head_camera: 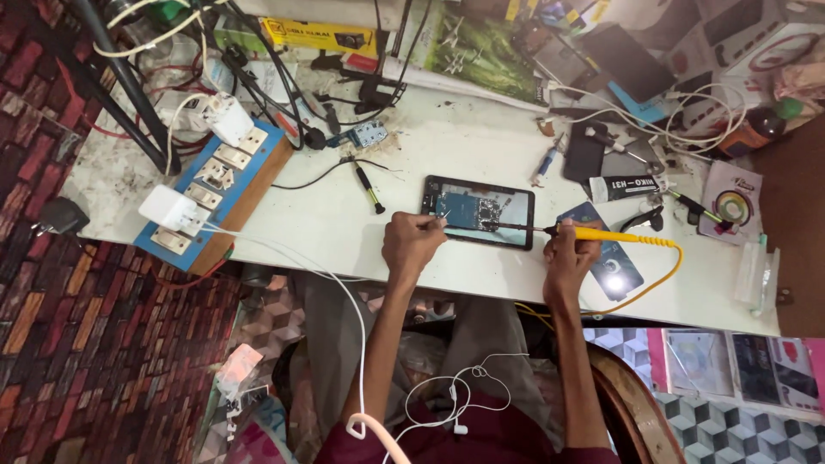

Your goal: The person uses a soldering iron and a metal tool to work on a circuit board placed on a tablet. They repeatedly apply heat and manipulate components on the board while seated at a cluttered workbench.

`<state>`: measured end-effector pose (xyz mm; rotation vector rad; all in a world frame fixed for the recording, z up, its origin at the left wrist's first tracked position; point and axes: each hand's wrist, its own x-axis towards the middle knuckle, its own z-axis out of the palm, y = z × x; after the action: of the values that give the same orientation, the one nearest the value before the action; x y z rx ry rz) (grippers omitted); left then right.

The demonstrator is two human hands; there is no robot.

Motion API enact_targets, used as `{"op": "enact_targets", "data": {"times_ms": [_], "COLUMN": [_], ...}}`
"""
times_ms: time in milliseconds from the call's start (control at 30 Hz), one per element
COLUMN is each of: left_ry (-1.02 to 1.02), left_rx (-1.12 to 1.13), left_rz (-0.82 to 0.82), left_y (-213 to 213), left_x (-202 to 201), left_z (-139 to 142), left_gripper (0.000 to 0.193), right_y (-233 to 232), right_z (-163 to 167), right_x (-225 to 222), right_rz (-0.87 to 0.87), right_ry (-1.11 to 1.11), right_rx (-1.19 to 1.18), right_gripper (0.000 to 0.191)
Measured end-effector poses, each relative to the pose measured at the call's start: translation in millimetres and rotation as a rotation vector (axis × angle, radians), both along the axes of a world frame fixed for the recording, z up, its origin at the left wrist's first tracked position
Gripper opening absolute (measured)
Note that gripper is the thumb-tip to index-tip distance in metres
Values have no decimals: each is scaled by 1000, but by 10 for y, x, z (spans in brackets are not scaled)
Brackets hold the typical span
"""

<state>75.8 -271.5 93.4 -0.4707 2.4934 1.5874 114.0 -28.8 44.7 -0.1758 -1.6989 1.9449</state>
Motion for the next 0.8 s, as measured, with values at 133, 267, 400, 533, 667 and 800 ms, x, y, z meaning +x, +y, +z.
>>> {"op": "enact_targets", "data": {"times_ms": [133,267,400,533,667,800], "left_ry": [-20,-36,-30,-11,5,-6], "left_rx": [-21,-40,-2,-17,-25,-22], "left_rz": [0,16,22,35,38,37], "left_y": [-2,28,50,55,54,53], "left_x": [-5,10,34,34,44,34], "left_z": [7,27,28,10,-8,-5], "left_gripper": [20,21,22,23,25,26], "right_y": [25,40,47,49,46,38], "right_z": [-23,-51,-79,-102,-115,-117], "right_x": [-8,-19,-29,-34,-34,-30], "right_rz": [0,-50,-128,-121,-105,-110], "right_ry": [-11,-47,-80,-50,-53,-44], "right_rx": [-8,-61,-122,-166,-116,-138], "right_gripper": [20,22,19,20,21,21]}}
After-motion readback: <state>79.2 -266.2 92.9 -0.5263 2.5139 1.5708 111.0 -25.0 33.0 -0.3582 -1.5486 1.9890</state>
